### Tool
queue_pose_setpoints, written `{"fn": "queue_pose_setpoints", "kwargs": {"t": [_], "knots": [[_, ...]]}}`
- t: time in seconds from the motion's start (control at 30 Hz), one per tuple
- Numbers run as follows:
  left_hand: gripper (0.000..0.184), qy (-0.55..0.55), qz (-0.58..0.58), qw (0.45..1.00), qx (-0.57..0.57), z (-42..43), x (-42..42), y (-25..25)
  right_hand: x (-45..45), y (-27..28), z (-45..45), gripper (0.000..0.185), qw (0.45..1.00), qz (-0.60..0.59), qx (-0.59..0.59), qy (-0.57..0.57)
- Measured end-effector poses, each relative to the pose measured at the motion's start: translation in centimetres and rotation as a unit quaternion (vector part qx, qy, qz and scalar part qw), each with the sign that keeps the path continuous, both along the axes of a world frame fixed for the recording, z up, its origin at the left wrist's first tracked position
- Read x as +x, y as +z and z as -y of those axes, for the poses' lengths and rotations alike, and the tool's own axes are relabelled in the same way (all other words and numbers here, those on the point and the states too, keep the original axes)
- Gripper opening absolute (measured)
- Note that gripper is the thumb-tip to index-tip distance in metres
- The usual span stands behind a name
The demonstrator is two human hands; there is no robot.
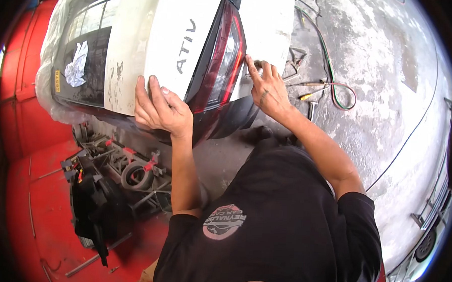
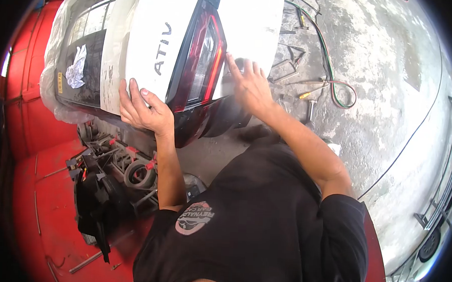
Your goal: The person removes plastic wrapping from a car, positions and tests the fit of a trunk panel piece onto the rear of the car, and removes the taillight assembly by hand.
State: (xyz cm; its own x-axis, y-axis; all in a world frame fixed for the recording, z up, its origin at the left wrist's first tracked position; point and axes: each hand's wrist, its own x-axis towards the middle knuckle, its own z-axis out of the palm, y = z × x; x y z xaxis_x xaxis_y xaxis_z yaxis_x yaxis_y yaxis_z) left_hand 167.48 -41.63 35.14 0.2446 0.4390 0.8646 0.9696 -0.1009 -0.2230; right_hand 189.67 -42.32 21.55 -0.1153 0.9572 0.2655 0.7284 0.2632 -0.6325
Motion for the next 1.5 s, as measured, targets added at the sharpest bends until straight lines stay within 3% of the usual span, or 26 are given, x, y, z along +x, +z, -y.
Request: {"fn": "queue_pose_setpoints", "kwargs": {"t": [0.4,0.7,1.2,1.5], "knots": [[0.032,-0.013,0.012,1.000,-0.008,0.1,0.1,0.2,-1.0,0.3,2.5,0.089,0.998,0.023,0.055,0.001],[0.032,-0.021,0.019,1.000,-0.014,0.3,0.1,0.1,-0.2,1.0,1.3,0.087,1.000,0.013,-0.014,0.015],[0.030,-0.031,0.022,0.999,-0.007,0.4,0.0,0.2,-0.9,-2.4,5.9,0.079,0.999,0.015,0.040,0.018],[0.031,-0.049,0.029,0.998,-0.022,0.6,-0.2,0.4,-0.6,-3.0,6.2,0.072,0.999,0.027,0.006,0.024]]}}
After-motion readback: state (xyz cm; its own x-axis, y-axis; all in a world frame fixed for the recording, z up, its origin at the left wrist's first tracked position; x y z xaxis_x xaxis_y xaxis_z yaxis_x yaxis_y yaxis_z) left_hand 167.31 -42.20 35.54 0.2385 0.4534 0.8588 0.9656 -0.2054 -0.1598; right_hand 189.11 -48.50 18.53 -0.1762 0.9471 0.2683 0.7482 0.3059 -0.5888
